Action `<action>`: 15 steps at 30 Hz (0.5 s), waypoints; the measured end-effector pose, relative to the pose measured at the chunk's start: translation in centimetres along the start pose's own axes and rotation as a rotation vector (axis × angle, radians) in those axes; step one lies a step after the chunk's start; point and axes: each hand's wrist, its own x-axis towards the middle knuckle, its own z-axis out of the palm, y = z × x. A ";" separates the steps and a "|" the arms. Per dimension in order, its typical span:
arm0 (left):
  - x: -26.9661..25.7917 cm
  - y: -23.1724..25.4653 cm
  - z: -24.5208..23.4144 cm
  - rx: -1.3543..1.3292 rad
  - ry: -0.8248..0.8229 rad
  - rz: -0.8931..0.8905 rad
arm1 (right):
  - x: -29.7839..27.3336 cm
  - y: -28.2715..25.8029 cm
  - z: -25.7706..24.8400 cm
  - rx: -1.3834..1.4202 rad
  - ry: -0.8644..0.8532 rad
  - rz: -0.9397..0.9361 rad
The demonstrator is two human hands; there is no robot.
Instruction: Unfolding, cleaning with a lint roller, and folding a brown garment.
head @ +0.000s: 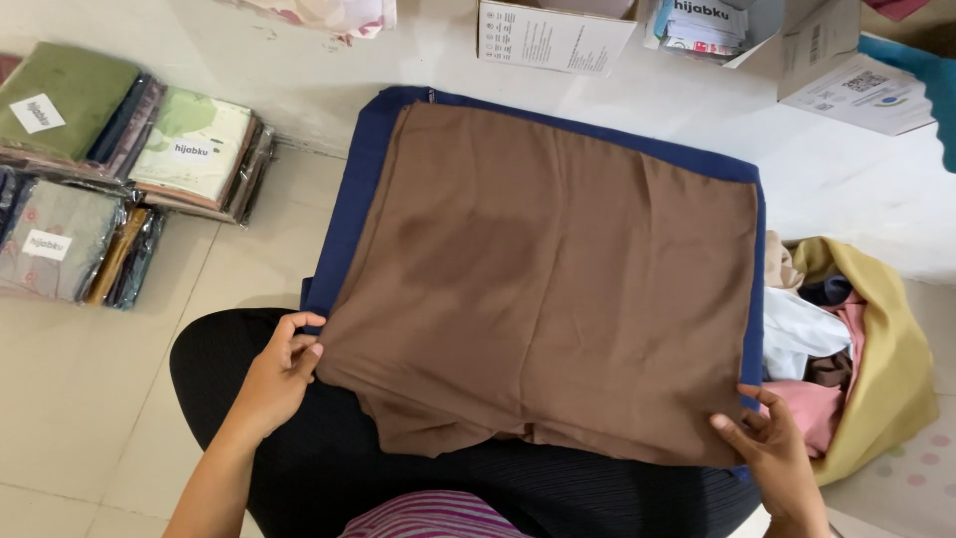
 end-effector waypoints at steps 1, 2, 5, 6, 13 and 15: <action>0.1 -0.3 -0.1 0.074 0.013 0.032 | 0.2 0.7 -0.5 0.030 -0.071 -0.066; 0.2 -0.5 -0.1 0.147 0.026 0.065 | 0.4 1.4 -1.1 0.059 -0.142 -0.132; 1.1 -2.2 -0.1 0.295 0.070 0.256 | 0.4 0.8 -1.0 -0.009 -0.016 -0.117; 0.8 -1.9 0.0 0.295 0.068 0.256 | 0.3 0.5 -0.8 -0.009 -0.015 -0.116; 0.8 1.5 -0.5 0.641 0.093 0.242 | 0.7 -3.1 -0.2 -0.275 0.137 -0.126; 1.7 3.6 -0.4 0.741 0.123 0.268 | 1.0 -6.2 0.8 -0.355 0.175 -0.166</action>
